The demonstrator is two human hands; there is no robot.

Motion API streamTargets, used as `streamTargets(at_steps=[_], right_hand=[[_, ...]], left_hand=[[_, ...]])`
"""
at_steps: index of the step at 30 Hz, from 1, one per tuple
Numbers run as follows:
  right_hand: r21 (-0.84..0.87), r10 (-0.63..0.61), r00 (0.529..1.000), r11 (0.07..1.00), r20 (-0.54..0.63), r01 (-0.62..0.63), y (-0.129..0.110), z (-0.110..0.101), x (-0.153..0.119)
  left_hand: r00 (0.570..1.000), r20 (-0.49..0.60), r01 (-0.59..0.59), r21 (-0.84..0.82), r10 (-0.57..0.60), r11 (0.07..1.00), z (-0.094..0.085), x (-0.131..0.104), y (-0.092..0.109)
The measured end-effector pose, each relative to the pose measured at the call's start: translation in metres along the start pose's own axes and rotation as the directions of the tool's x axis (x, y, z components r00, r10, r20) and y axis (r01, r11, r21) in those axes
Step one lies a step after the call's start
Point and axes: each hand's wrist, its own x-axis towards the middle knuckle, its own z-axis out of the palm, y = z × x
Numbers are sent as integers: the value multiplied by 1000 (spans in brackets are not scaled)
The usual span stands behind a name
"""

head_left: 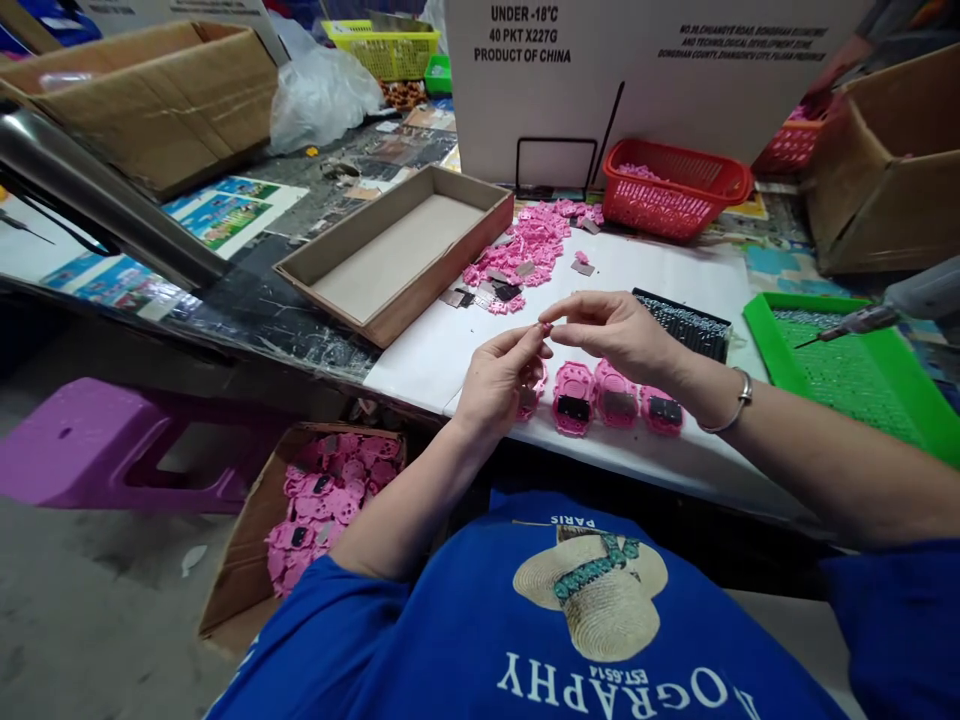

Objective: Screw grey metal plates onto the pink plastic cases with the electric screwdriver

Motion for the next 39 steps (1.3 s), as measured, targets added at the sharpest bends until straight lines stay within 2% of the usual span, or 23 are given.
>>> streamTargets(at_steps=[4,6,7,8,9,10,11,12,13,14,16,18,21,25,31,35,39], right_hand=[[48,37,998,998,-56,-34,-1,7,1],[93,105,993,991,-46,-100,-5,3,2],[125,148,988,982,-31,-143,-7,-1,3],[154,194,981,970,-16,-189,-9,-6,5],[173,243,970,955,0,-240,-10,-11,7],[177,296,955,939,12,-294,-10,-17,8],[169,348,937,923,17,-346,-9,-23,10],[154,390,921,909,14,-388,-7,-28,12],[133,423,906,898,11,-420,-4,-32,13],[101,442,897,892,16,-442,0,-36,13],[-18,441,897,898,46,-440,7,-41,14],[-194,425,900,895,102,-401,13,-45,16],[-397,432,884,854,178,-337,18,-48,21],[-461,454,864,828,219,-319,21,-47,28],[-586,516,819,754,250,-296,26,-44,34],[-691,524,822,680,224,-245,27,-41,35],[-789,491,856,585,160,-188,22,-31,35]], left_hand=[[999,3,41,11,-41,999,6,0,-2],[999,9,-40,139,40,989,4,-3,-7],[990,39,-140,253,135,957,2,-6,-10],[961,107,-277,384,256,881,0,-10,-13],[900,220,-435,503,376,747,-3,-14,-17],[810,364,-583,587,460,562,-5,-18,-22],[709,510,-695,623,487,359,-7,-23,-27],[622,631,-762,624,463,174,-9,-27,-32],[567,713,-791,612,413,29,-10,-30,-37],[545,758,-793,605,360,-73,-11,-33,-41],[560,776,-765,619,291,-180,-13,-38,-48],[579,768,-743,635,275,-212,-15,-40,-51],[575,767,-732,638,284,-239,-16,-42,-50],[574,768,-724,638,284,-262,-17,-43,-47],[591,760,-722,647,270,-245,-18,-43,-48],[615,752,-721,659,238,-217,-19,-43,-49],[604,759,-728,649,242,-221,-19,-42,-49]])
